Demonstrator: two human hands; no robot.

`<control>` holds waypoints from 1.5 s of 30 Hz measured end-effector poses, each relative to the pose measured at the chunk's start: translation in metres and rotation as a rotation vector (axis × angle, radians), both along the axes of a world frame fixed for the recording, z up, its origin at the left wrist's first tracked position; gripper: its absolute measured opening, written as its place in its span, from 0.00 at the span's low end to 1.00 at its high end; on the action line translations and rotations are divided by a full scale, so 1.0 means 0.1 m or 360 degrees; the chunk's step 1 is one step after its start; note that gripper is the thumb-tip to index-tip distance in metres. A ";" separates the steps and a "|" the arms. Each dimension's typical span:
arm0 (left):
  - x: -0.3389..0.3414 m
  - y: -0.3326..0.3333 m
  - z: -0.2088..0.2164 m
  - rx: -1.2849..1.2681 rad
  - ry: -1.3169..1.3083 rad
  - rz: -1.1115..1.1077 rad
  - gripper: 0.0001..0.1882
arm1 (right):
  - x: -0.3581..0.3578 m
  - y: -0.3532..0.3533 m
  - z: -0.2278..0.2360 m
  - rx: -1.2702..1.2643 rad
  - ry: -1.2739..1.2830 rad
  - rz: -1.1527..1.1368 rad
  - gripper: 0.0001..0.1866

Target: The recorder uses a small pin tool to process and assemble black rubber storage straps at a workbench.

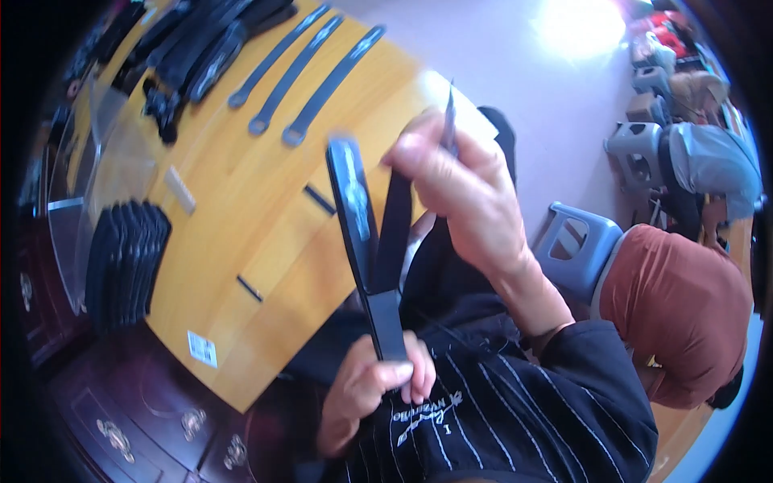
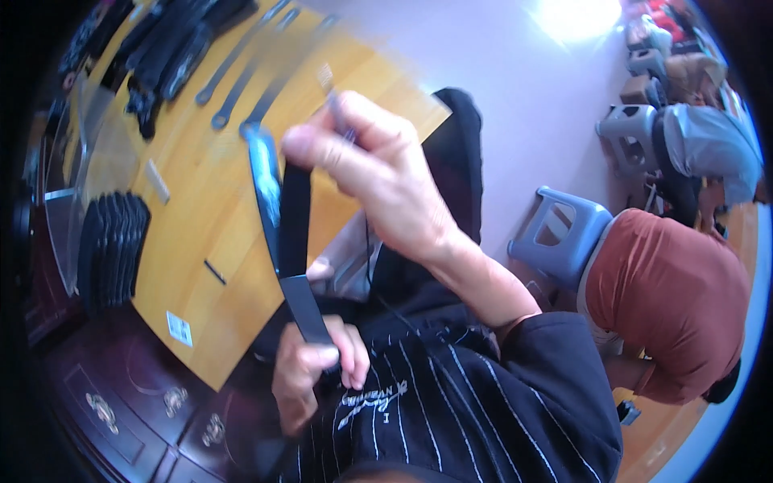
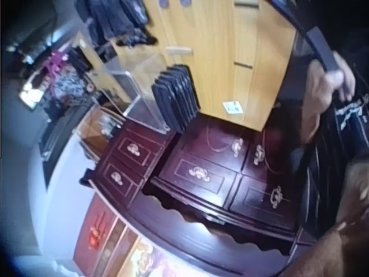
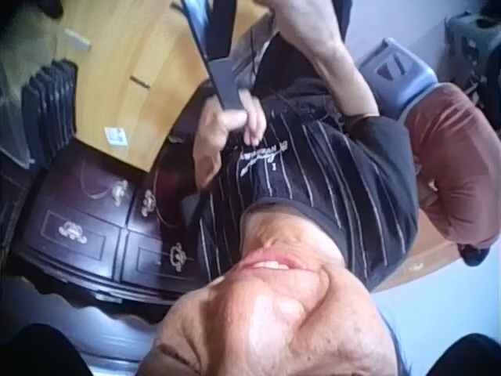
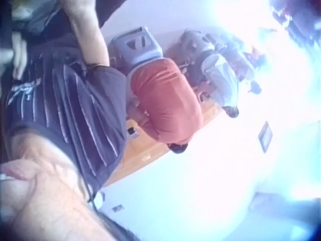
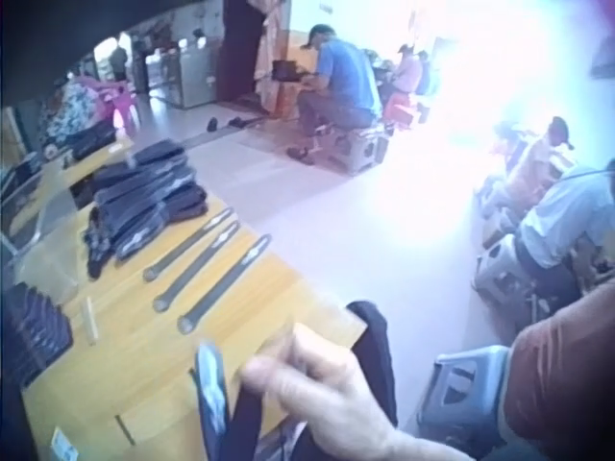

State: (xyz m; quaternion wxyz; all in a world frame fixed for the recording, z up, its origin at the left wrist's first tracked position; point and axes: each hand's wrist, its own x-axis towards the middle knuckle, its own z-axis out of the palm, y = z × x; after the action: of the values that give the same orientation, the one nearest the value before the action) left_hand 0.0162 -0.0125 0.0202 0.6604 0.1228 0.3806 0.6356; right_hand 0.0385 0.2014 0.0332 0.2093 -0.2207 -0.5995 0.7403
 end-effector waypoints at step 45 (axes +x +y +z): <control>-0.16 -0.37 -0.40 0.0208 0.0741 0.1399 0.24 | -0.58 -0.11 -0.56 0.1581 -0.0413 0.0042 0.16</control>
State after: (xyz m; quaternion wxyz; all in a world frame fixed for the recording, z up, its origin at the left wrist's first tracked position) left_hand 0.0005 -0.0497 -0.0195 0.2187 0.1305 0.4929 0.8320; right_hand -0.0192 0.1908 -0.0225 0.2035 -0.1771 -0.9026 0.3354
